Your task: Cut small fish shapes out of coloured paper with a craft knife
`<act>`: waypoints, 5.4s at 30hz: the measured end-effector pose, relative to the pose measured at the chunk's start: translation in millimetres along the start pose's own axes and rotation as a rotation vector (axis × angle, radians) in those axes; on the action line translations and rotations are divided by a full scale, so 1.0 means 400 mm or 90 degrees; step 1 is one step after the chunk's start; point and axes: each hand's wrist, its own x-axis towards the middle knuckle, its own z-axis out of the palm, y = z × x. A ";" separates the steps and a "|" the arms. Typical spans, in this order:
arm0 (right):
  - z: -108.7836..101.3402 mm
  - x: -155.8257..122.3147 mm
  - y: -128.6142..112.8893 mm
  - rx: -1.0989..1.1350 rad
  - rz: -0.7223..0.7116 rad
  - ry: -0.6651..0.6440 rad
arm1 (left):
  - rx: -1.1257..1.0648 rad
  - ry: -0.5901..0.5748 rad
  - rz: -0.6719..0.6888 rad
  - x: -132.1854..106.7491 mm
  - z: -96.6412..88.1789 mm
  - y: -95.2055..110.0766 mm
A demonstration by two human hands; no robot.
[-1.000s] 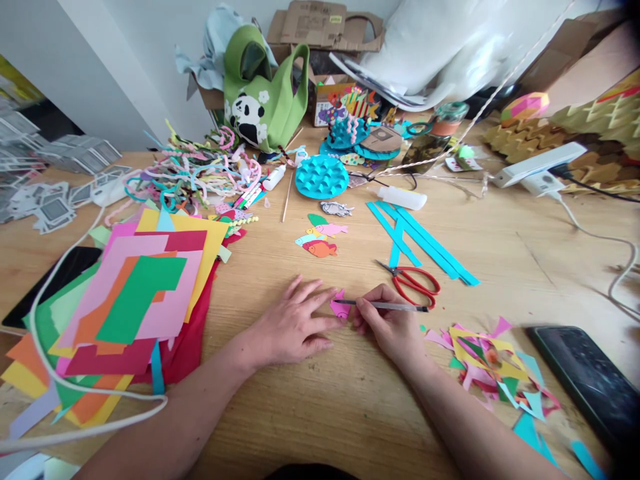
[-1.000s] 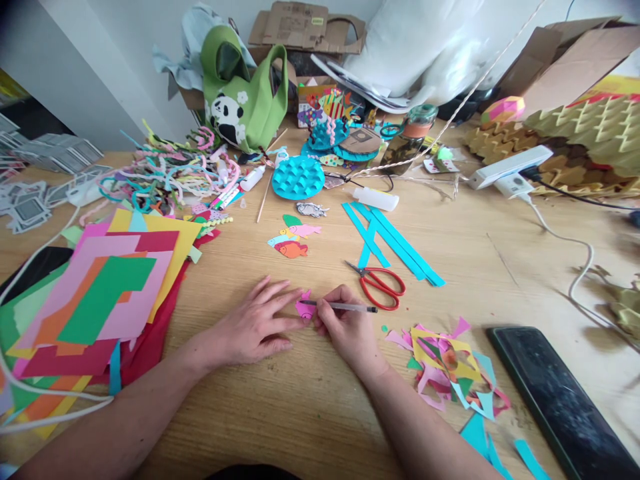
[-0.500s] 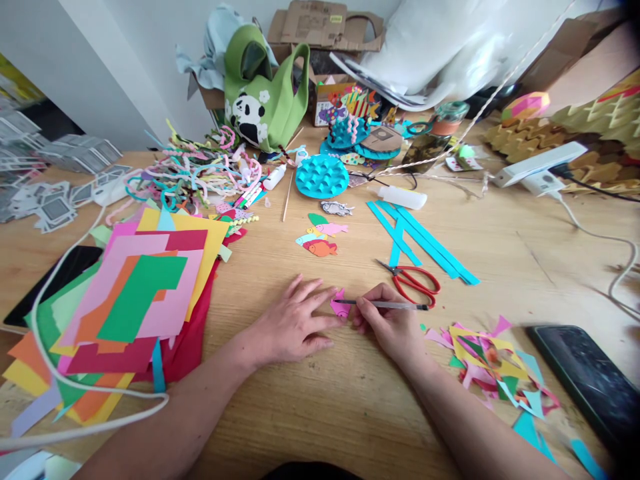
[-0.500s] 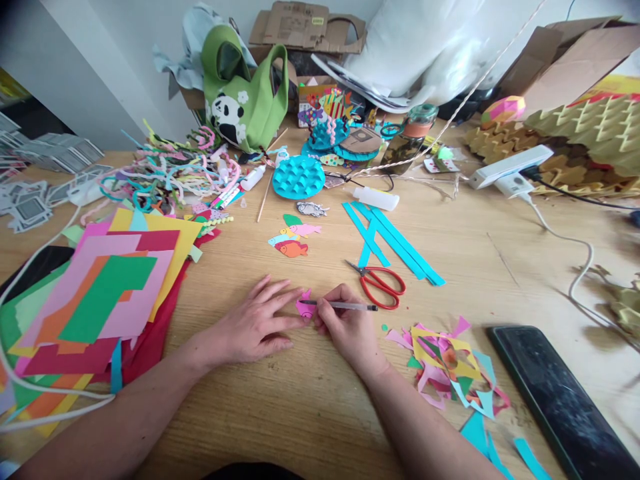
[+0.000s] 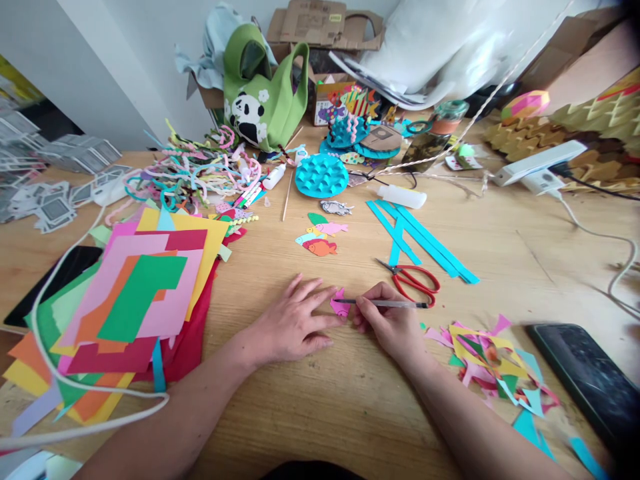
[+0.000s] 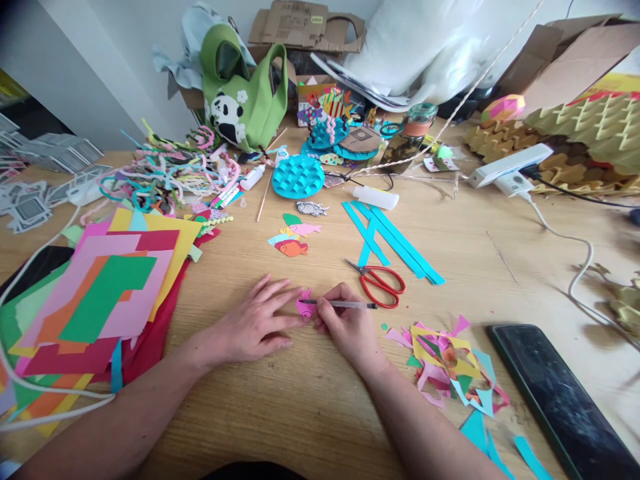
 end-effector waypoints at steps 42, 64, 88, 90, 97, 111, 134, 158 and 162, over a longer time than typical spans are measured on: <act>-0.003 0.001 0.000 0.016 -0.001 -0.021 | 0.009 -0.013 -0.002 0.000 -0.002 0.000; -0.003 0.004 -0.006 0.016 0.013 -0.027 | 0.010 -0.013 -0.001 -0.002 0.000 -0.002; -0.007 0.001 -0.015 0.010 0.030 -0.034 | 0.005 -0.027 -0.004 0.002 -0.005 0.000; -0.008 0.001 -0.015 0.012 0.036 -0.037 | 0.004 -0.026 -0.005 0.002 -0.005 0.000; -0.007 0.002 -0.021 0.020 0.045 -0.045 | 0.005 -0.019 -0.002 0.000 -0.001 -0.001; -0.038 0.000 -0.014 0.025 -0.084 0.122 | 0.006 -0.016 -0.005 0.001 -0.007 0.004; -0.039 0.022 -0.008 -0.036 -0.007 0.054 | 0.006 -0.024 -0.012 0.001 -0.005 0.005; -0.042 0.021 0.001 -0.053 -0.015 0.044 | 0.031 -0.024 -0.021 0.007 0.005 0.020; -0.041 0.020 -0.005 -0.060 -0.020 0.045 | 0.025 -0.031 -0.024 0.007 0.005 0.020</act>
